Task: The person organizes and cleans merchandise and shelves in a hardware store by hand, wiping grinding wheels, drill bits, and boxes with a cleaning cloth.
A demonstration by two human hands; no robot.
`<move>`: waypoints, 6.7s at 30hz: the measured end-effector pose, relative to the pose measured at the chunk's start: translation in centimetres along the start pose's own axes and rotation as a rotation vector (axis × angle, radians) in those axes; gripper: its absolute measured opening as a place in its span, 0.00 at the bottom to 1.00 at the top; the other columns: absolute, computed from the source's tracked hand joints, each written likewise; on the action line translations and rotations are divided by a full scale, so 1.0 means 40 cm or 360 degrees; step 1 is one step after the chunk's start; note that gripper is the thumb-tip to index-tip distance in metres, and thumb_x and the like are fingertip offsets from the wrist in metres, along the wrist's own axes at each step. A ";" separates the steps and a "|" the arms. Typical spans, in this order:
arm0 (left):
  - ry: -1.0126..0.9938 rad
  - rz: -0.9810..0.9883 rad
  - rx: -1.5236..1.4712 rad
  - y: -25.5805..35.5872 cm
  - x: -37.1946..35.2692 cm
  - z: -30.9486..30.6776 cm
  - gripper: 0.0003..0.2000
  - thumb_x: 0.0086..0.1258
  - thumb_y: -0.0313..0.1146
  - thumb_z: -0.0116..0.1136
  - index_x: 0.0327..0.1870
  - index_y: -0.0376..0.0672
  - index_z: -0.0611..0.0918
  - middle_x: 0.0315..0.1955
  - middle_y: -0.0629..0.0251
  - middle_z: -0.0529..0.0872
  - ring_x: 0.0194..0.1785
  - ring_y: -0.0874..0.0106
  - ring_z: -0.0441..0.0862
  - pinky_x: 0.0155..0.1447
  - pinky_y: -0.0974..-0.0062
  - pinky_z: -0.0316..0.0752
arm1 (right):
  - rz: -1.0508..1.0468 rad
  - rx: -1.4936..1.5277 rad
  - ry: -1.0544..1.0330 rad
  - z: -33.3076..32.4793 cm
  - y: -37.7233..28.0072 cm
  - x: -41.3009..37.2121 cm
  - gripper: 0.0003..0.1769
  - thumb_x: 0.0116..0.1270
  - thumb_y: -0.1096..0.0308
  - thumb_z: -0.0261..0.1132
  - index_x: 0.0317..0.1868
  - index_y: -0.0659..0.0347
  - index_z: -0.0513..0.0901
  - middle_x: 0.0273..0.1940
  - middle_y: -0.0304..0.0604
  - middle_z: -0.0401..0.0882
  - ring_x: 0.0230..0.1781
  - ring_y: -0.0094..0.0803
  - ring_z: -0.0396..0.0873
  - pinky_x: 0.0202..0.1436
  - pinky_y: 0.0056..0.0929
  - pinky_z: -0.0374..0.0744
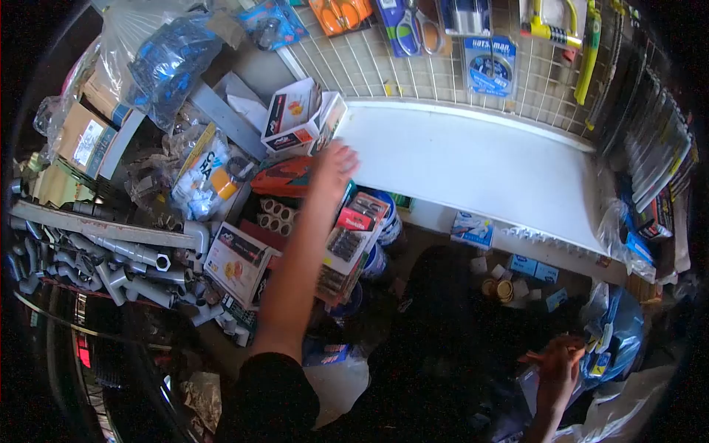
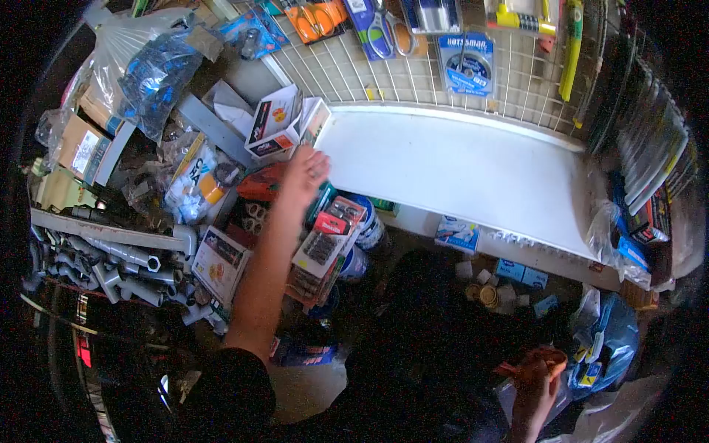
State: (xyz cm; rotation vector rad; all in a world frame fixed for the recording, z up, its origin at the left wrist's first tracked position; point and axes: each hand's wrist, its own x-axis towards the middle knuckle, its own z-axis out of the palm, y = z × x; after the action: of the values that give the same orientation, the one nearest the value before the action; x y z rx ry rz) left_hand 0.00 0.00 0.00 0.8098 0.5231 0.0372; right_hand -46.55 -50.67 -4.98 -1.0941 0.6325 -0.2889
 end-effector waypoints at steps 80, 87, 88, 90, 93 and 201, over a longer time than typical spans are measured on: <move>-0.0536 0.0768 0.0064 -0.505 -0.558 -0.105 0.43 0.70 0.33 0.61 0.84 0.41 0.52 0.73 0.52 0.70 0.75 0.62 0.69 0.77 0.61 0.64 | -0.1952 -0.2956 -0.0824 0.617 -0.023 0.332 0.09 0.61 0.68 0.67 0.41 0.59 0.87 0.47 0.44 0.84 0.49 0.42 0.84 0.47 0.37 0.87; -0.0672 0.0990 0.0344 -0.479 -0.598 -0.074 0.44 0.71 0.35 0.63 0.84 0.39 0.51 0.70 0.50 0.74 0.70 0.64 0.74 0.74 0.64 0.67 | -0.1002 -0.2503 -0.1638 0.620 -0.064 0.265 0.11 0.65 0.64 0.68 0.40 0.62 0.89 0.39 0.53 0.89 0.42 0.47 0.88 0.49 0.42 0.84; -0.0641 0.0978 0.0324 -0.487 -0.597 -0.075 0.44 0.71 0.36 0.64 0.84 0.39 0.51 0.70 0.50 0.74 0.70 0.64 0.74 0.74 0.65 0.67 | -0.0987 -0.2329 -0.1764 0.617 -0.051 0.265 0.10 0.65 0.66 0.68 0.42 0.63 0.89 0.40 0.53 0.89 0.42 0.47 0.88 0.50 0.41 0.84; -0.0579 0.0946 0.0290 -0.503 -0.597 -0.073 0.44 0.71 0.37 0.64 0.84 0.37 0.52 0.69 0.51 0.74 0.70 0.64 0.74 0.74 0.65 0.67 | -0.0938 -0.1968 -0.1992 0.622 -0.022 0.257 0.11 0.64 0.70 0.69 0.45 0.64 0.89 0.43 0.52 0.89 0.44 0.47 0.88 0.52 0.39 0.83; -0.0562 0.0854 0.0199 -0.523 -0.598 -0.074 0.44 0.72 0.43 0.63 0.83 0.35 0.54 0.70 0.52 0.73 0.71 0.63 0.73 0.75 0.64 0.65 | -0.0813 -0.1394 -0.2238 0.650 -0.019 0.216 0.13 0.63 0.75 0.68 0.49 0.65 0.88 0.43 0.50 0.90 0.44 0.43 0.88 0.52 0.36 0.83; -0.0462 0.0626 0.0760 -0.573 -0.576 -0.085 0.22 0.80 0.38 0.56 0.67 0.30 0.74 0.58 0.48 0.81 0.57 0.63 0.82 0.59 0.62 0.80 | 0.0419 0.0436 -0.1132 0.548 0.195 0.157 0.17 0.79 0.65 0.60 0.65 0.56 0.77 0.66 0.39 0.77 0.62 0.30 0.80 0.65 0.33 0.80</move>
State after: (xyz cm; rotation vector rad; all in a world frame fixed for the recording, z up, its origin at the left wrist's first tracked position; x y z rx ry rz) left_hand -25.44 -18.88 -8.00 1.3536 0.0869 0.1586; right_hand -28.95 -34.36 -7.27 -0.7626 0.0873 0.2372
